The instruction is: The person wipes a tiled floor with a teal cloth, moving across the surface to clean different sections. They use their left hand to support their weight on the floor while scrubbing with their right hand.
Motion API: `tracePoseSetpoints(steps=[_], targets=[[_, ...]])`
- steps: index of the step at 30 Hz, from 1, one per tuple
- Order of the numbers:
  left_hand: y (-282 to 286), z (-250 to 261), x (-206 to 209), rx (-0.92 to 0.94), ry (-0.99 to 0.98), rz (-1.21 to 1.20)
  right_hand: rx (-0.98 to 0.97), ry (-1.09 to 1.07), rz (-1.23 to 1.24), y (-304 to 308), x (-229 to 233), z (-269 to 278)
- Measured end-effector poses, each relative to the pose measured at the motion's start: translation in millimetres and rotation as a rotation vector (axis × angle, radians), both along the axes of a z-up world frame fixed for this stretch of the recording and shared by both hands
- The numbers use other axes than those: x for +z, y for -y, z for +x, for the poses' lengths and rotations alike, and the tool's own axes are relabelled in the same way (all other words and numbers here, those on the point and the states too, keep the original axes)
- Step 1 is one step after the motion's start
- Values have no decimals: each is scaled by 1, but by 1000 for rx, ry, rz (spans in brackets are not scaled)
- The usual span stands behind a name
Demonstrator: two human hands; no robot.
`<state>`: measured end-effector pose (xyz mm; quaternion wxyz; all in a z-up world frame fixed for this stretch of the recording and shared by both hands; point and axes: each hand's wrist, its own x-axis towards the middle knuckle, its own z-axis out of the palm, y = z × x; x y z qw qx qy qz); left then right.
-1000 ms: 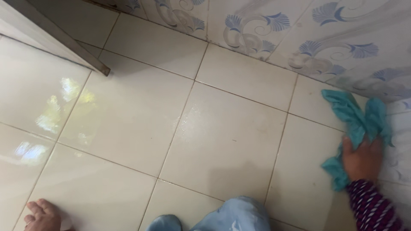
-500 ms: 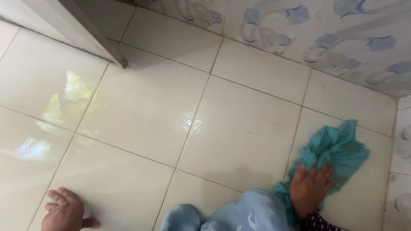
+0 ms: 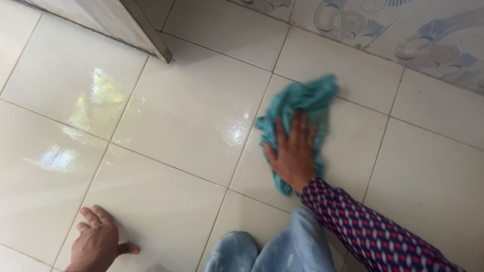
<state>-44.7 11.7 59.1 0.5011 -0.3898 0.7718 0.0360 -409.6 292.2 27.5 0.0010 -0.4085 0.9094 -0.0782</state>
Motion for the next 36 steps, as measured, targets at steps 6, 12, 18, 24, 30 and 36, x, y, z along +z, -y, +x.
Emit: tracePoseSetpoints(steps=[6,12,18,24,30,36], targets=[[-2,5,3,-31,-53,-22,383,131,-54,60,-2,37],[0,10,2,-81,-27,-58,744,245,-87,32,5,86],[14,24,-34,-152,-31,-111,708,393,-68,-82,24,73],[31,43,-62,-89,-27,-95,404,191,21,-209,28,29],[46,45,-95,-185,163,-196,-43,85,50,-325,34,2],[37,41,-101,17,15,-313,-495,-46,84,-381,30,19]])
